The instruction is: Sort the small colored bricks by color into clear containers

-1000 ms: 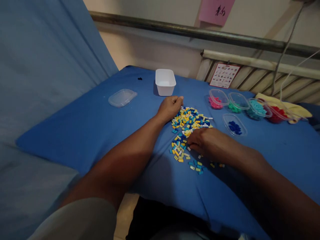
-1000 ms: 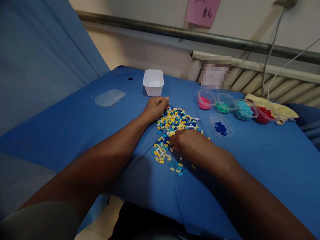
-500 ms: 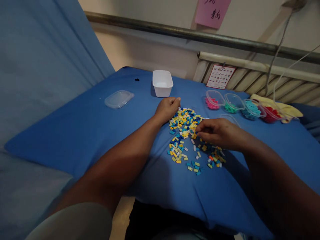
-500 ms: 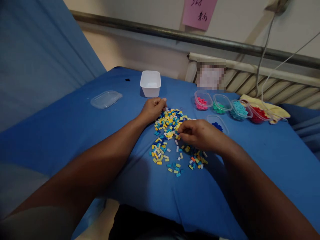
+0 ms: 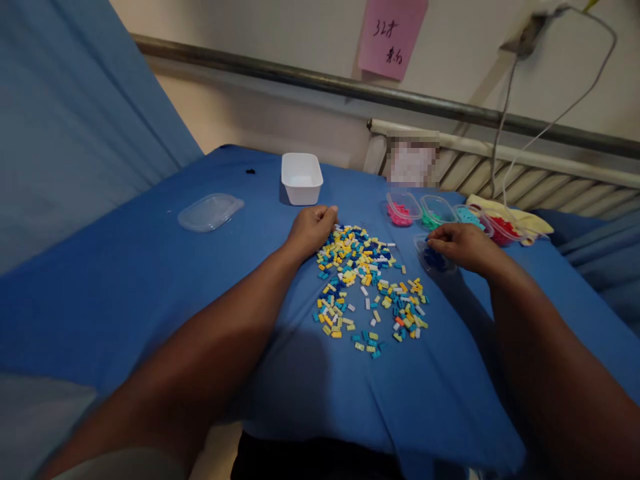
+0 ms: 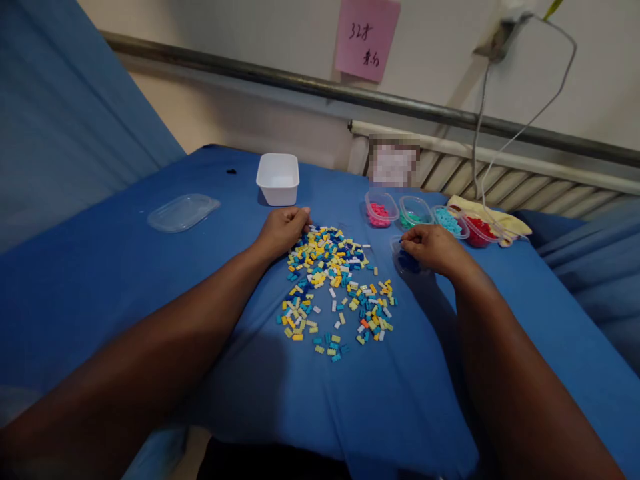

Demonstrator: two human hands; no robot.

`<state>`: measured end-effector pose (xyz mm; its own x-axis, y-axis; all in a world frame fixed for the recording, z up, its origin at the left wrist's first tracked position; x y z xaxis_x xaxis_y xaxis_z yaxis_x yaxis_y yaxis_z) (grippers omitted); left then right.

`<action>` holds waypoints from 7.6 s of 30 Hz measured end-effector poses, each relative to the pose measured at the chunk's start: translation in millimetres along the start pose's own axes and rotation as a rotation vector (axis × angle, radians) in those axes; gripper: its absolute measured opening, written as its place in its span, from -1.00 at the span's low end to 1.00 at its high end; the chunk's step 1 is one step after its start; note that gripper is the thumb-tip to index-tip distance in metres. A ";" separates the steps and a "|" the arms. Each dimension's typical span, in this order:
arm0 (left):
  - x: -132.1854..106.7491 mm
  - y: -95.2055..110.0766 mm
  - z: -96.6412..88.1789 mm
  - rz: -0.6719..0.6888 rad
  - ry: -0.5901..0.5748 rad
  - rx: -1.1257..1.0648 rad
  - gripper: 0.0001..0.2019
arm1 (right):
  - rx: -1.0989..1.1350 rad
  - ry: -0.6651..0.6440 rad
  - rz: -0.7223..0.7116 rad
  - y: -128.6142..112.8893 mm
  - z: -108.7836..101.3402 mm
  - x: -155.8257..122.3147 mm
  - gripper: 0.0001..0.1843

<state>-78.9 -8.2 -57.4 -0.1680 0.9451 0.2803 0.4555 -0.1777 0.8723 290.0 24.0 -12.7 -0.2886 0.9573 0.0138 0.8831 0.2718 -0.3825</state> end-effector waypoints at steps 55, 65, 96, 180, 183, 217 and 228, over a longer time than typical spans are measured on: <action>-119.3 105.7 -43.3 0.200 -0.884 0.679 -0.69 | 0.206 0.130 -0.358 -8.1 46.9 -87.4 -0.66; -121.8 114.6 -33.1 0.164 -0.839 0.866 -0.85 | 0.200 0.126 -0.364 -6.5 48.7 -86.2 -0.66; -126.8 123.8 -18.5 0.111 -0.817 0.999 -0.83 | 0.131 0.164 -0.510 -5.1 52.7 -86.5 -0.68; -91.5 115.7 -6.1 0.255 -0.782 0.533 -0.85 | 0.138 0.116 -0.559 -30.2 47.0 -96.8 -0.66; -101.4 112.3 12.9 0.019 -0.745 0.034 -0.84 | 0.194 0.184 -0.598 -52.8 39.4 -110.8 -0.76; -85.5 91.8 -16.4 0.265 -0.763 0.577 -0.78 | -0.249 0.448 -0.199 31.6 28.7 -56.2 -0.60; -109.3 89.5 27.6 0.390 -0.819 0.708 -0.14 | 0.045 0.198 -0.670 -49.9 55.9 -71.4 -0.48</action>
<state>4.4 -119.8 -21.0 0.5927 0.8005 -0.0891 0.7842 -0.5483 0.2905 245.8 -63.4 -46.2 -0.6891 0.5861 0.4262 0.5212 0.8095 -0.2705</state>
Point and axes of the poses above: each hand's wrist, its own x-axis towards the middle knuckle, its own z-axis out of the palm, y = z × x, the point moved 3 cm from there along x, towards the middle knuckle, and after that the axes turned 2 degrees about -x, right-handed, at the moved point
